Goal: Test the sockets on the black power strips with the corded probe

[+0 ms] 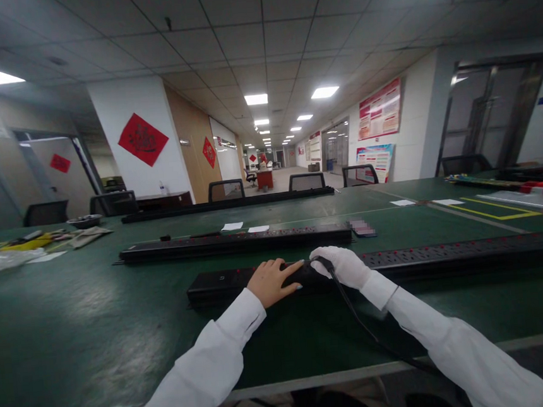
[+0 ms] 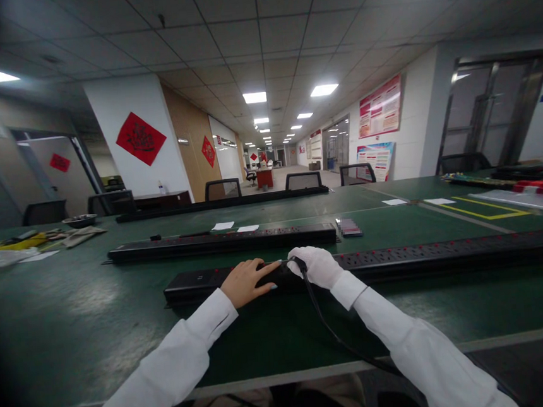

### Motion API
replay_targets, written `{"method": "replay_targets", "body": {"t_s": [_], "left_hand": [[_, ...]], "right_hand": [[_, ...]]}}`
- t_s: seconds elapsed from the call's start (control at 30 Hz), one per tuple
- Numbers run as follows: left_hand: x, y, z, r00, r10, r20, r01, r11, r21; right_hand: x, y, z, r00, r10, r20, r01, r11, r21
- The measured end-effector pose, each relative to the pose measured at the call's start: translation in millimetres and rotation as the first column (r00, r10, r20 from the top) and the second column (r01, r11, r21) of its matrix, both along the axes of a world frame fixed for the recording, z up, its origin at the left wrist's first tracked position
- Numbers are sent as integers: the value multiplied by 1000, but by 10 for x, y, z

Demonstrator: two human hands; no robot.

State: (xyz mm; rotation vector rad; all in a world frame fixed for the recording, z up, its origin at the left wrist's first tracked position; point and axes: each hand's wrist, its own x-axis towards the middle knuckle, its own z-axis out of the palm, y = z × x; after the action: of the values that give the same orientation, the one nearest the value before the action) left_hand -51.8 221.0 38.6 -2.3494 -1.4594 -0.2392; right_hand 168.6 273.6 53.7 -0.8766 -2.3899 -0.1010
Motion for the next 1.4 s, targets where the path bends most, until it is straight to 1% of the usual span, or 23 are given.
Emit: {"method": "replay_targets", "body": {"t_s": [0.2,0.53,0.8,1.0,1.4], "left_hand": [[-7,5,1,1000,-6,5,6,1000,-8],[-14,14,-13,1000,-14,17,14,1000,-18],[-20,17,-16,1000,-20,16,20,1000,-21],[-13,15,-16,1000,-9,1,9,1000,3],[-23,25,-16,1000,-20,10,21,1000,-14]], "right_hand": [[4,12,-13,1000,3,-1,-3,1000,11],[7,-12,29,1000,3,27,-3,1000,-12],[12,-2,20,1000,6,24,-6,1000,-7],[10,9,8,1000,12,17,-12,1000,-6],[16,18,1,1000,16,15,-16,1000,4]]}}
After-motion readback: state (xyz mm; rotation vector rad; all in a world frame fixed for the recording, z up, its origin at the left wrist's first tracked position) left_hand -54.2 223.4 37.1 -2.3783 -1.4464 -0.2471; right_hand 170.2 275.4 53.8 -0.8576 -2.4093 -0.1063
